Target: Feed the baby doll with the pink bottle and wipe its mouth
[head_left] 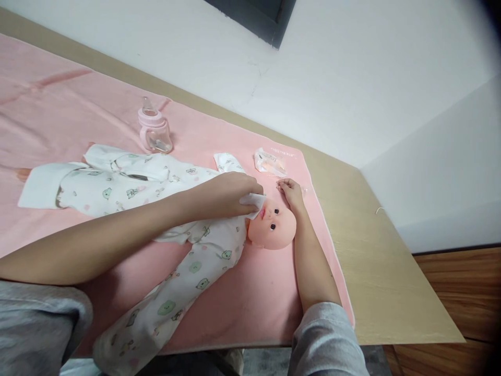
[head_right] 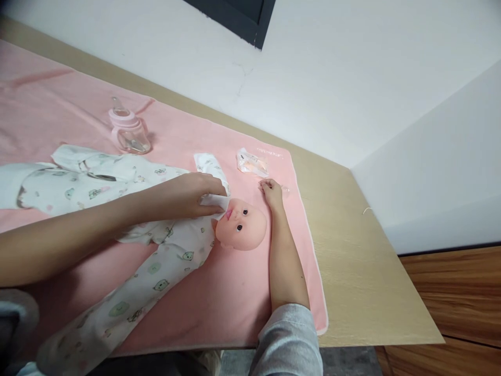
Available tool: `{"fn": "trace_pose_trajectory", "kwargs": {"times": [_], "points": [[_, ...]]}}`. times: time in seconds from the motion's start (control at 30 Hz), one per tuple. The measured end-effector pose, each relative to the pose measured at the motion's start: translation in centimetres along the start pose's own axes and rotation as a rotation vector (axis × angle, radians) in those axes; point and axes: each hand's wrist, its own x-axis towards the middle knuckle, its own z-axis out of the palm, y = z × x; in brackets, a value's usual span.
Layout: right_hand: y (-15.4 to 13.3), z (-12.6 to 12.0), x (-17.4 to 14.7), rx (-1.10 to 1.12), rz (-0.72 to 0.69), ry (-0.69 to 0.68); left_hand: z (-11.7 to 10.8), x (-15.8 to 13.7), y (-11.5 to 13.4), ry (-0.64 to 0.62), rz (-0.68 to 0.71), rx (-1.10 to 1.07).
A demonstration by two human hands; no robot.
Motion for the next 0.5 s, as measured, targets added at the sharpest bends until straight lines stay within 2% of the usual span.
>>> {"fn": "trace_pose_trajectory", "kwargs": {"times": [0.33, 0.5], "points": [[0.56, -0.13, 0.33, -0.019, -0.018, -0.005, 0.2, 0.37, -0.36, 0.076, 0.046, 0.038], [0.55, -0.09, 0.32, -0.017, -0.022, -0.003, 0.54, 0.58, -0.49, 0.054, 0.043, 0.061]]}}
